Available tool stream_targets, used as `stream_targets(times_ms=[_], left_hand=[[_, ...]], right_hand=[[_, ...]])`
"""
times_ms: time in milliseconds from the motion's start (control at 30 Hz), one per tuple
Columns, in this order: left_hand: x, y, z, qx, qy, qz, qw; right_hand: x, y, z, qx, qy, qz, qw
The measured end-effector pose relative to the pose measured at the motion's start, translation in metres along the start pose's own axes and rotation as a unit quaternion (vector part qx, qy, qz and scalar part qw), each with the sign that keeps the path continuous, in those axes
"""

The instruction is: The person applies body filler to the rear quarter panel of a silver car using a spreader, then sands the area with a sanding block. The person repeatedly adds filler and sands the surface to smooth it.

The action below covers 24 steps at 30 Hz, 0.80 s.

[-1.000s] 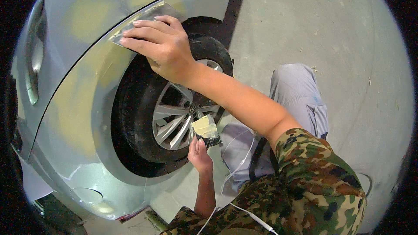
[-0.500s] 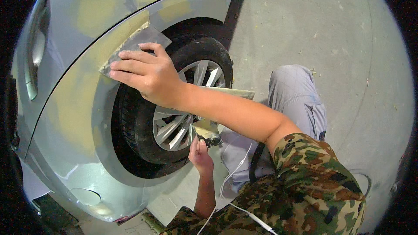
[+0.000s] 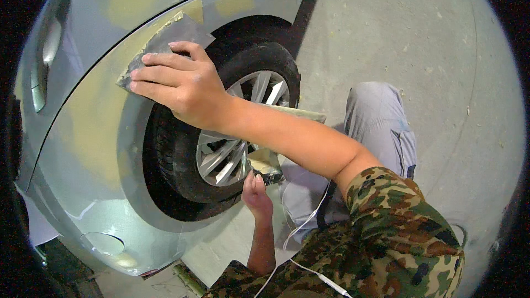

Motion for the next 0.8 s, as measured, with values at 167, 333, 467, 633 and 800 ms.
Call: stream_targets(times_ms=[167, 333, 467, 633, 800], left_hand=[[-0.001, 0.003, 0.001, -0.012, 0.001, -0.012, 1.0], [0.004, -0.001, -0.003, 0.009, 0.006, -0.077, 0.997], [0.005, 0.001, -0.007, -0.015, 0.011, -0.066, 0.998], [0.004, 0.003, -0.01, -0.035, -0.002, -0.077, 0.996], [0.004, 0.0, -0.009, -0.03, -0.015, -0.083, 0.996]], right_hand=[[0.008, 0.003, -0.029, -0.013, 0.054, 0.002, 0.998], [0.016, -0.006, -0.063, -0.02, 0.095, 0.009, 0.995], [0.01, -0.008, -0.073, -0.031, 0.117, 0.018, 0.992], [-0.023, -0.024, -0.05, 0.003, 0.082, 0.003, 0.997], [-0.029, -0.058, -0.023, 0.021, 0.025, -0.022, 0.999]])
Point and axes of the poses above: each hand's wrist, its own z-axis towards the middle knuckle, its own x-axis out of the palm, y = z × x, the point moved 9 cm from there along z, towards the middle knuckle, and after that the axes turned 1 degree about y, right-handed, at the moved point
